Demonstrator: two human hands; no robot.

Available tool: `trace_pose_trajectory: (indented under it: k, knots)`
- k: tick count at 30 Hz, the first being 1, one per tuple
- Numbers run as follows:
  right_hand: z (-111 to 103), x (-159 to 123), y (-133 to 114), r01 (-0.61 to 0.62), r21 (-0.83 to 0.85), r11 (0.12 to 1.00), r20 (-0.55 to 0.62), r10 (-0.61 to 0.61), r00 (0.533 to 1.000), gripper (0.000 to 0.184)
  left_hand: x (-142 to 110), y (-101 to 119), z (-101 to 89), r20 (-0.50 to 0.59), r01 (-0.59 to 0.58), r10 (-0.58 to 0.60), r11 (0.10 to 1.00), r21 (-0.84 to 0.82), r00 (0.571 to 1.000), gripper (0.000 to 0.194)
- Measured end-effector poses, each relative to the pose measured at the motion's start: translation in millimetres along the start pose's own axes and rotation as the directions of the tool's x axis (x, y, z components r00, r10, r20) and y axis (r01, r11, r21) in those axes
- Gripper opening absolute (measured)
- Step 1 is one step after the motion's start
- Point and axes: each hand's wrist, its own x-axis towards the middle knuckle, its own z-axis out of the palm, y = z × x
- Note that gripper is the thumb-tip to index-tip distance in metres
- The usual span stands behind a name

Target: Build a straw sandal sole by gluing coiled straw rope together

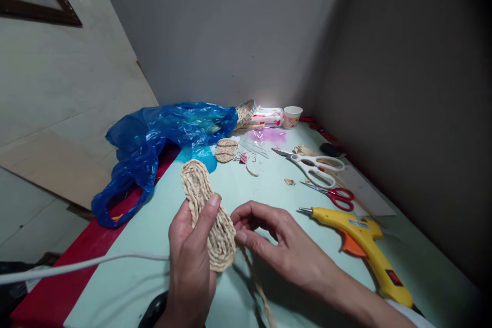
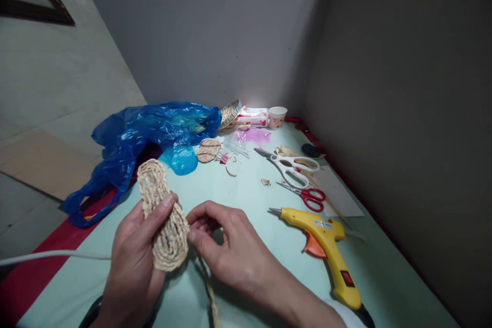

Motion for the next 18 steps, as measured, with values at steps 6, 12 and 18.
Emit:
trace_pose_trajectory:
  k: [6, 12, 18]
  knots:
    - [-4, 3, -1, -0.099, 0.142, 0.985, 0.090, 0.087, 0.992, 0.016, 0, 9, -0.8, -0.031, -0.002, 0.001, 1.000, -0.013, 1.000, 0.025]
    - [-8, 4, 1, -0.195, 0.364, 0.911, 0.227, 0.117, 0.967, 0.041, 1, 12, -2.2, -0.045, 0.035, -0.035, 0.999, -0.003, 0.998, 0.029]
    - [-12, 6, 4, -0.254, 0.445, 0.859, 0.248, 0.154, 0.956, 0.044, 1, 10, 2.1, -0.063, 0.020, -0.019, 0.999, 0.029, 0.998, 0.025]
